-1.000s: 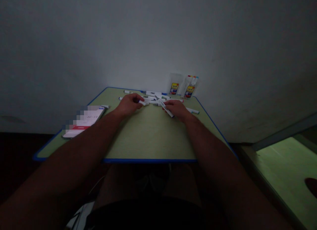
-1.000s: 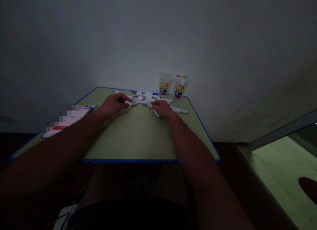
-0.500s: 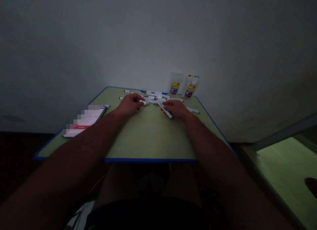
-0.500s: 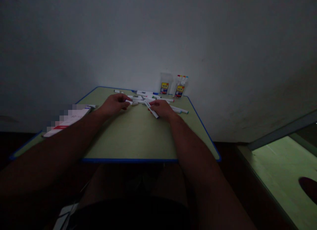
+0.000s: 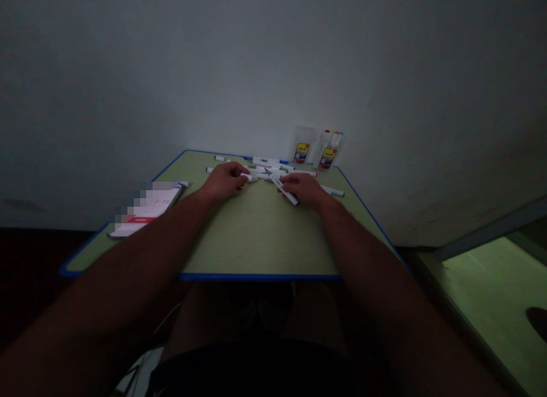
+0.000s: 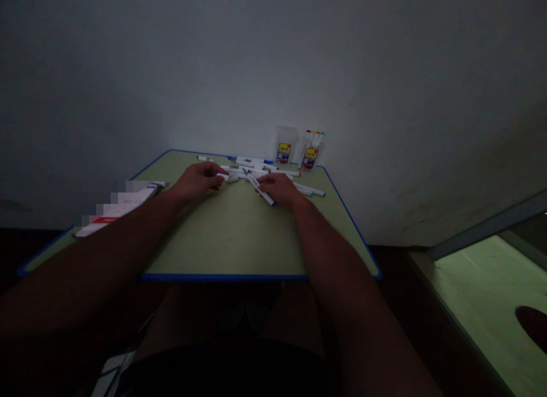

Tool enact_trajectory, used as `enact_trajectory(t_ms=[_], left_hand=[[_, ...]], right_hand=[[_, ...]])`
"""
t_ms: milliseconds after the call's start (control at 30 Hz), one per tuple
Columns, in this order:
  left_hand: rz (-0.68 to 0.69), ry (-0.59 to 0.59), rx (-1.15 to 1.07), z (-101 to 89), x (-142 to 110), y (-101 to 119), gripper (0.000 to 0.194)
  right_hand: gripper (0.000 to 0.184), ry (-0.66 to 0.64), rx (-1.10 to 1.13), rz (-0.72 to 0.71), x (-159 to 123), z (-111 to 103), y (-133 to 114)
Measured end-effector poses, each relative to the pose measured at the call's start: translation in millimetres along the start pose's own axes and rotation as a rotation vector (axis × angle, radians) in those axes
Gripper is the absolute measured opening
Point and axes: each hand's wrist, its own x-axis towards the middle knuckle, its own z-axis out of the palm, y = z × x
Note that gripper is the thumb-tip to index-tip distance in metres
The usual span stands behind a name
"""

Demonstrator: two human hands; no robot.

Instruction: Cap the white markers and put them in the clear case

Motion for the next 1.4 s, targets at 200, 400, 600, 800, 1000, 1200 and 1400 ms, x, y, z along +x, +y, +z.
enact_trajectory(t_ms=[200, 400, 600, 800, 1000, 1200, 1400], left_hand=[[0.007, -0.012, -0.016, -0.1, -2.2, 1.2, 0.011], [0.004, -0.013, -0.005, -0.8, -3.1, 3.3, 0.013], [0.03, -0.019, 0.021, -2.0, 0.3, -3.4, 0.018], [0.039, -0.018, 0.024, -2.3, 1.3, -6.0, 0.018], [0.045, -0.017, 0.036, -2.4, 0.0, -3.5, 0.017], [0.042, -0.011, 0.047, -1.6, -0.3, -2.7, 0.015], [0.032, -0.023, 0.065, -2.1, -0.9, -2.9, 0.015]], right_hand=[[0.023, 0.003, -0.038, -0.012, 0.4, -1.0, 1.2], [0.024, -0.002, -0.02, -0.012, 0.4, -0.7, 1.3], [0.025, -0.003, 0.0, 0.009, -2.6, 0.2, -3.3], [0.023, -0.007, -0.002, -0.014, -0.4, -0.5, 0.5], [0.022, -0.005, -0.008, -0.02, -0.2, -1.0, 0.4], [0.024, -0.028, 0.062, 0.015, -0.2, -0.4, 0.1], [0.023, 0.002, 0.136, 0.051, 0.6, 1.0, 0.7]])
